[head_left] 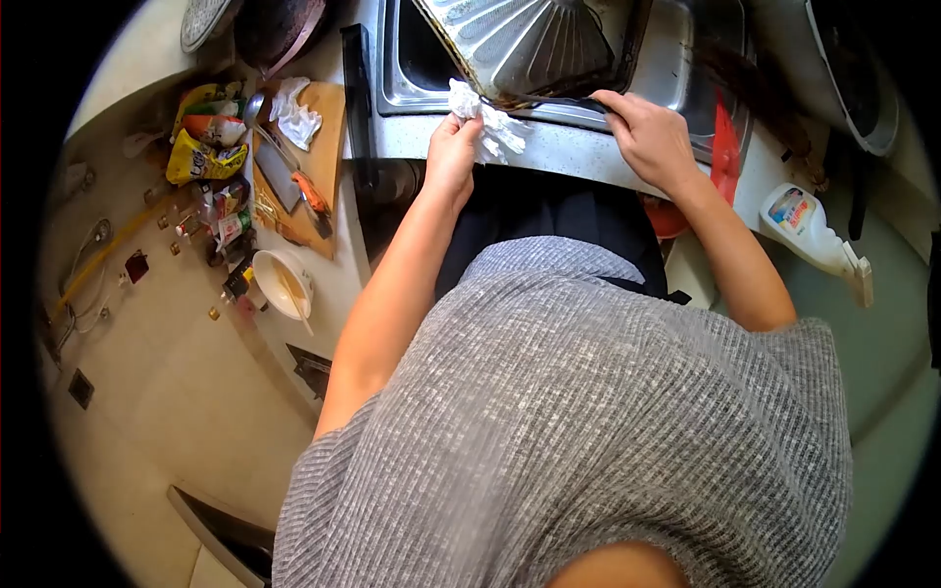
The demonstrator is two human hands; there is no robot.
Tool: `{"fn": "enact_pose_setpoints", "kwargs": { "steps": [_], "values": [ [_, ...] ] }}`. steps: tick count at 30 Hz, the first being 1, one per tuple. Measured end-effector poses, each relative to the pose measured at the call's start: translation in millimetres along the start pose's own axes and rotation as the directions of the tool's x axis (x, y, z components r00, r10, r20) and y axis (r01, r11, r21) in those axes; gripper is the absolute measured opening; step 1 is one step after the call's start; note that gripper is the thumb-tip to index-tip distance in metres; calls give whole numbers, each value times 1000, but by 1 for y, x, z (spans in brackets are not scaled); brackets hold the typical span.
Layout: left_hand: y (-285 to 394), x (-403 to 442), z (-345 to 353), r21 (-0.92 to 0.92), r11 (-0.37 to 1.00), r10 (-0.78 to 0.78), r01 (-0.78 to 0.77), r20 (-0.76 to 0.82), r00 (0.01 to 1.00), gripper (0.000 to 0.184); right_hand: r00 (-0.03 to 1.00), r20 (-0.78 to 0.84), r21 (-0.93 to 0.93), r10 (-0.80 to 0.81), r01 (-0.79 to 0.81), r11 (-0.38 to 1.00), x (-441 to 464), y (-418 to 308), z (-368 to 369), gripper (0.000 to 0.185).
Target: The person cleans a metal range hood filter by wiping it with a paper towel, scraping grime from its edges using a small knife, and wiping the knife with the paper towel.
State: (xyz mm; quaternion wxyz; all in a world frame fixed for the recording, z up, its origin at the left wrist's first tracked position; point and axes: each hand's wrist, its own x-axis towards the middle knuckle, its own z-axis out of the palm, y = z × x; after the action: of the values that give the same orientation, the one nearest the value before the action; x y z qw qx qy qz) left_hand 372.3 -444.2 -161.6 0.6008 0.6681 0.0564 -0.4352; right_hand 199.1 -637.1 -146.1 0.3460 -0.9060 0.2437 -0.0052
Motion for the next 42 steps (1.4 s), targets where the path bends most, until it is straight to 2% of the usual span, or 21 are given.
{"fn": "enact_pose_setpoints", "kwargs": {
  "steps": [1,5,8,9,12,16,20,21,24,27,30,33,36,37,40,42],
  "values": [
    [-1,-1,0,-1,1000,-5,5,-7,1000,20,998,-46,1,-44,44,999,0,2,4,27],
    [-3,3,-6,52,999,2,-4,35,999,21,985,-30,-46,-168,166,985,-1,2,2,28],
    [0,2,-5,73,997,1,-2,16,1000,21,988,-84,-88,-132,125,988,8,3,-1,25],
    [1,1,-2,72,997,4,-4,-1,1000,21,975,-135,-84,-177,167,982,9,5,3,24],
    [2,2,-2,89,996,10,-9,-7,1000,22,989,-28,-71,-143,141,988,3,-8,0,27],
    [3,2,-4,115,993,17,-18,13,1000,21,994,-48,-106,-99,93,990,10,-11,-7,26],
    [3,-1,-3,134,991,16,-18,16,1000,19,992,-26,-117,-124,120,986,6,-18,-5,27],
    [4,0,-3,136,990,19,-22,21,1000,19,974,-120,-128,-194,179,976,8,-14,-3,23],
    [4,1,-2,136,991,17,-18,10,1000,19,980,-135,-160,-144,122,980,10,-13,-5,23],
    [1,2,-6,130,991,14,-15,11,1000,19,971,-142,-138,-193,173,975,4,-16,3,23],
    [1,4,-6,139,990,21,-24,21,1000,19,983,-130,-143,-132,114,983,9,-12,-3,24],
    [3,3,-5,131,991,29,-33,29,999,19,970,-163,-114,-182,165,980,7,-14,4,24],
    [4,2,-5,130,991,28,-33,42,999,18,975,-150,-102,-165,151,983,11,-13,1,24],
    [4,2,-5,139,990,26,-32,43,999,18,983,-143,-117,-115,98,988,12,-13,-2,24],
    [4,3,-6,142,989,20,-25,38,999,18,990,-66,-54,-121,118,992,7,-13,3,28],
    [3,2,-5,142,990,12,-17,33,999,18,989,-100,-41,-111,107,993,2,-12,1,26]
  ]
}}
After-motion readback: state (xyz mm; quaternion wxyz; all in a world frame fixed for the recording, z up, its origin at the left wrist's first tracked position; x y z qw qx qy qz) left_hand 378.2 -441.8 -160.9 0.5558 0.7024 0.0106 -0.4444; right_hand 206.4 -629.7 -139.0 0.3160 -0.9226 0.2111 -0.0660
